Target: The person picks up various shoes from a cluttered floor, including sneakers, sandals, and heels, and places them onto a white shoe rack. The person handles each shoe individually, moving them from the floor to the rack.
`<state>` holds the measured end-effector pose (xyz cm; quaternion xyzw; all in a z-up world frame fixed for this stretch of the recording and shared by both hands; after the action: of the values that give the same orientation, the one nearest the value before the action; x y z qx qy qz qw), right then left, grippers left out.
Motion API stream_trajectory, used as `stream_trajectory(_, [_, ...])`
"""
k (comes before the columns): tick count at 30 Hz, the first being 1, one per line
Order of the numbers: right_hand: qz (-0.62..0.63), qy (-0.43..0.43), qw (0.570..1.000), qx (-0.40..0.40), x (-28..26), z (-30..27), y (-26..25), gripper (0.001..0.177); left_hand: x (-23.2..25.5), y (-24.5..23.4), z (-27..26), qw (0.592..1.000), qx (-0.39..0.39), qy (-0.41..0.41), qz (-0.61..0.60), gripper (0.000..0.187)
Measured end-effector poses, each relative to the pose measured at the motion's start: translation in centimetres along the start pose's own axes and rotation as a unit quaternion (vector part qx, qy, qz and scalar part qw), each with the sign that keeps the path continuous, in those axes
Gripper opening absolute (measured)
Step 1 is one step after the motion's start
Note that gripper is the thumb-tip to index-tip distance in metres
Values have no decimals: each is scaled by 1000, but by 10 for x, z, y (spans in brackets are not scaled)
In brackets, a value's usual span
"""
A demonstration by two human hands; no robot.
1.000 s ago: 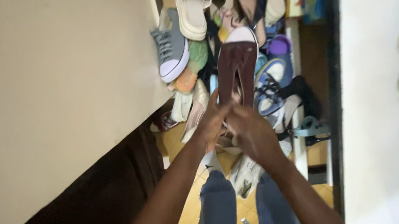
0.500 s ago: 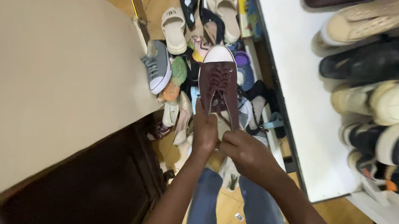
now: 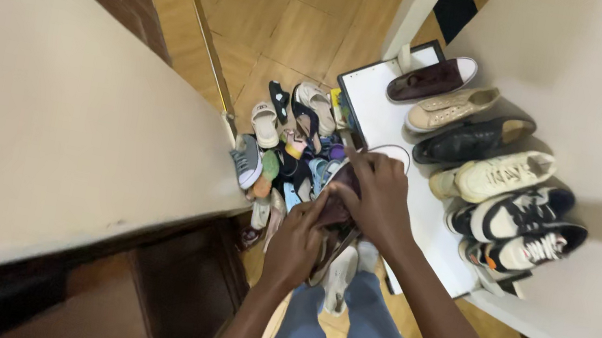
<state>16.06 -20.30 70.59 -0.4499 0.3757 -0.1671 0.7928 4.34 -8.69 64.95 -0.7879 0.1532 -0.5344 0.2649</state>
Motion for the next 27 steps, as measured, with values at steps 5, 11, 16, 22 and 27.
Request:
stream_trajectory(5, [121, 164, 970, -133, 23, -7, 49, 27, 13, -8, -27, 997, -51, -41, 47, 61])
stream_trajectory(11, [451, 287, 844, -40, -2, -9, -3, 15, -20, -14, -34, 994, -21, -111, -11, 60])
stream_trajectory(16, [410, 307, 856, -72, -56, -20, -38, 10, -43, -21, -32, 987, 29, -133, -86, 61])
stream_trajectory(22, [101, 54, 991, -72, -128, -25, -36, 18, -28, -33, -26, 975, 64, -61, -202, 56])
stream_trajectory(27, [-108, -14, 993, -47, -142, -18, -36, 19, -4, -53, -35, 987, 67, -70, -128, 58])
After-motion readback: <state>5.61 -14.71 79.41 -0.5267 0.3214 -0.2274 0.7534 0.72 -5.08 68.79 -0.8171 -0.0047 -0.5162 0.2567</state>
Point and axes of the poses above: each hand's wrist, its own z-axis towards the middle knuckle, its own y-axis out of the palm, x = y × z, the point moved 7 cm from there along z, towards the middle knuckle, and after that the axes turned 4 degrees about -y, right-handed, at the moved point
